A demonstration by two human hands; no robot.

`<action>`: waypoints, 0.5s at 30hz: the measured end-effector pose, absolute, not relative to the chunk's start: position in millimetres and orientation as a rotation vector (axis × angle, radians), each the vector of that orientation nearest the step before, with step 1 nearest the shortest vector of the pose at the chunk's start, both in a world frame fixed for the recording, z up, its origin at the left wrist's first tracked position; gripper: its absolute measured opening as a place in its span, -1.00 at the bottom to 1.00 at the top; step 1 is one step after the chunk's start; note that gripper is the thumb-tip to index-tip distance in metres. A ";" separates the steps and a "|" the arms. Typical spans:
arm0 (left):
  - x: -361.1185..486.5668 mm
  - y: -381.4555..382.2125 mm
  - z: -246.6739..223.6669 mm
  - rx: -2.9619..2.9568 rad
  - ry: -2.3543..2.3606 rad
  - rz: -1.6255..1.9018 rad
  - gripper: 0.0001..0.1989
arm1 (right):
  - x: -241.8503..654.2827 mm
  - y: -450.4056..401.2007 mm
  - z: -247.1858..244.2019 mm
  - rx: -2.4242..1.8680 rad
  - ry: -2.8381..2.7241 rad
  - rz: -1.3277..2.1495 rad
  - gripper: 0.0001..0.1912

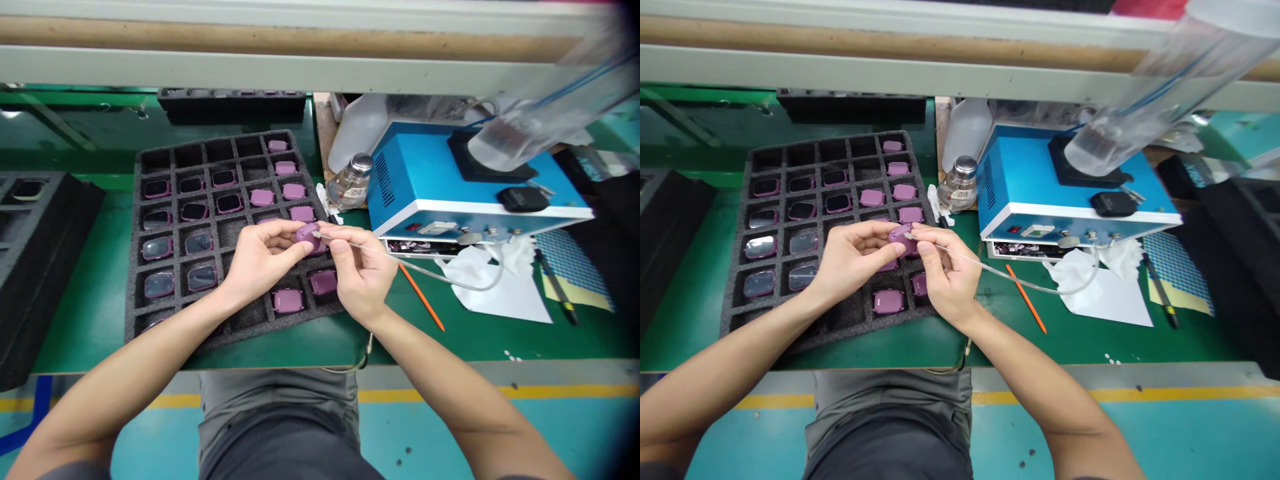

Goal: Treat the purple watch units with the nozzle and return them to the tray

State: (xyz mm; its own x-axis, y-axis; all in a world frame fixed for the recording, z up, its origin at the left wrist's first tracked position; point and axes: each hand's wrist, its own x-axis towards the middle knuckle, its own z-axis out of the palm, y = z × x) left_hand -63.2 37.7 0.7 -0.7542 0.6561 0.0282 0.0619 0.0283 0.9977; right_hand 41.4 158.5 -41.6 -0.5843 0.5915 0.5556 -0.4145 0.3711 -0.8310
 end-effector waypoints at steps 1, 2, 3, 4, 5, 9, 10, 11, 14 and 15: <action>-63.1 37.6 0.7 0.728 1.872 1.773 -0.66 | 41.3 158.7 -41.6 -0.157 -1.716 1.374 -0.88; -62.9 37.5 0.8 0.728 1.876 1.770 -0.66 | 41.2 158.8 -41.6 -0.161 -1.720 1.369 -0.88; -62.8 37.3 1.0 0.730 1.879 1.768 -0.66 | 41.1 158.8 -41.7 -0.168 -1.725 1.365 -0.87; -62.8 37.2 1.3 0.732 1.881 1.767 -0.66 | 41.0 158.8 -41.9 -0.173 -1.728 1.362 -0.87; -62.8 37.1 1.6 0.735 1.881 1.768 -0.66 | 41.0 158.8 -42.1 -0.176 -1.729 1.363 -0.87; -62.8 36.9 2.7 0.753 1.903 1.767 -0.67 | 40.9 158.3 -43.1 -0.176 -1.708 1.403 -0.87; -62.8 36.9 2.7 0.755 1.914 1.763 -0.67 | 40.8 158.2 -43.3 -0.173 -1.701 1.412 -0.87; -62.8 36.8 2.7 0.756 1.924 1.757 -0.67 | 40.7 158.3 -43.3 -0.169 -1.696 1.414 -0.88; -62.8 36.9 2.3 0.760 1.938 1.745 -0.66 | 40.1 159.0 -42.6 -0.155 -1.694 1.394 -0.89; -62.9 37.0 2.2 0.761 1.940 1.746 -0.66 | 39.7 159.2 -42.1 -0.156 -1.696 1.388 -0.89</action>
